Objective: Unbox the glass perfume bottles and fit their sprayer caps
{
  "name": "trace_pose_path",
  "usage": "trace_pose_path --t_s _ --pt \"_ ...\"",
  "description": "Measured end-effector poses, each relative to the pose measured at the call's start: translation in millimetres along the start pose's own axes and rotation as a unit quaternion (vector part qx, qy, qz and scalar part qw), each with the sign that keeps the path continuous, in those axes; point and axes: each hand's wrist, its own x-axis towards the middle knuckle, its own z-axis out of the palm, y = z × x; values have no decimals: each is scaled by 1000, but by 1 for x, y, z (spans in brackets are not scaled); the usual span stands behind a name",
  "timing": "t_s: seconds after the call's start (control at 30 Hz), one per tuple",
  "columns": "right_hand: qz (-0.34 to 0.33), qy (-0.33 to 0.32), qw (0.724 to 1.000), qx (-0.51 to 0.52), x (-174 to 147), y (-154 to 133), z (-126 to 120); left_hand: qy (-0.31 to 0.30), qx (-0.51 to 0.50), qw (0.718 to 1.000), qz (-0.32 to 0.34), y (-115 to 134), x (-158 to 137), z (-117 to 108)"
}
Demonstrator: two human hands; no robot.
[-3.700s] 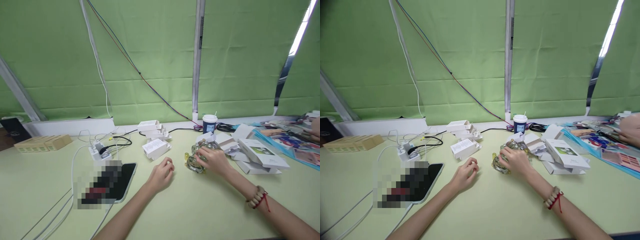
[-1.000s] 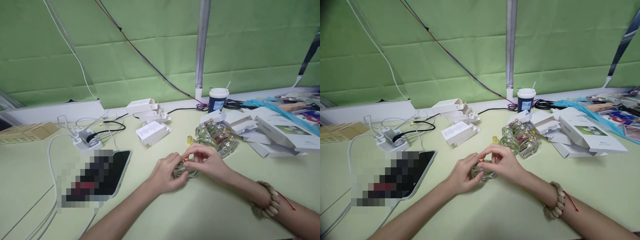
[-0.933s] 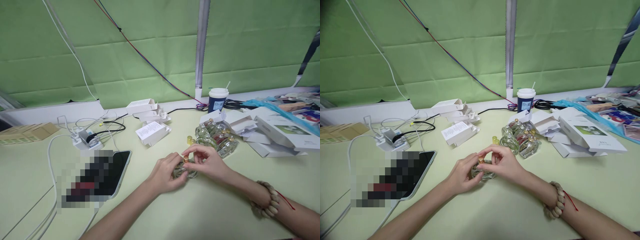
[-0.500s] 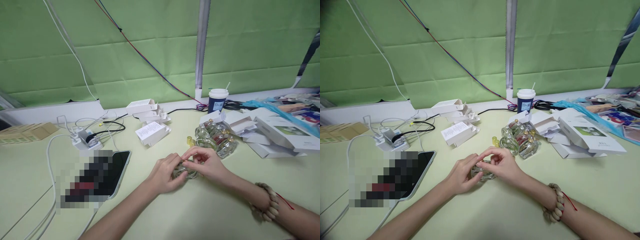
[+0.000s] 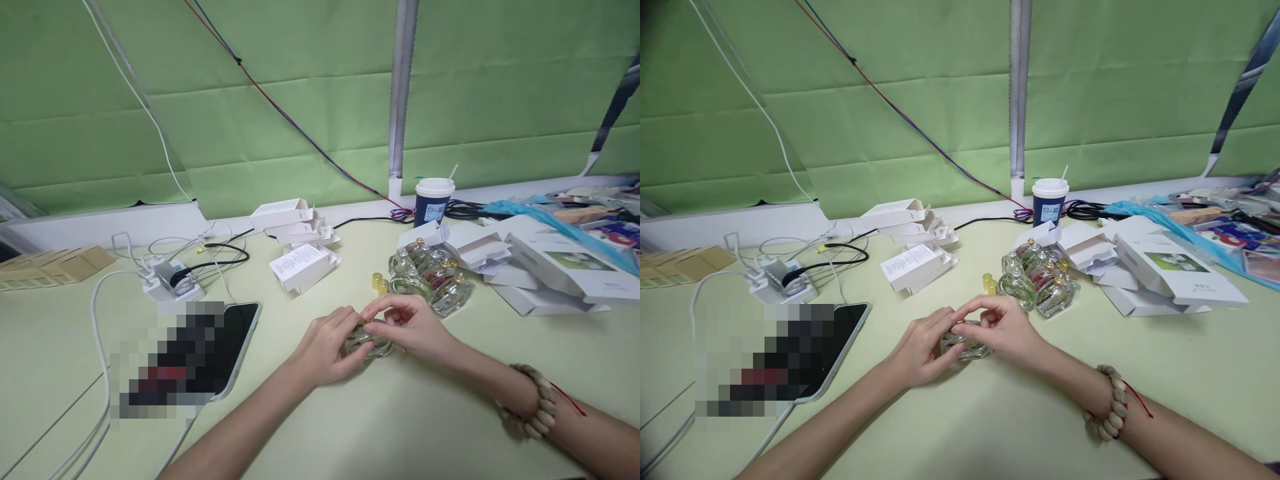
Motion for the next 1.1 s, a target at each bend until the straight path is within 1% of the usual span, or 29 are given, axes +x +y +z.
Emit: trace_pose_path --t_s 0.1,0.2,0.37,0.47,0.6,0.83,0.97,1.1 --pt "20 -26 999 2 1 1 -2 1 5 1000 -2 0 1 -1" --pt "15 -17 1000 0 0 0 -3 -3 2 1000 -7 -1 1 -1" --pt "-46 27 998 -16 -2 -1 1 -13 -5 1000 -16 0 0 0" --pt "-70 46 996 -29 -2 -1 2 -11 -12 1000 -16 0 0 0" --pt "-115 52 990 -58 -1 -2 2 -19 -12 999 -24 0 0 0" --pt "-204 62 971 -109 -2 0 1 -21 -13 999 -27 0 0 1" --pt "-232 56 963 -128 -3 3 1 -16 -13 999 -25 1 1 0" --pt "-230 57 960 -147 -3 3 0 -6 -14 1000 -27 1 1 0"
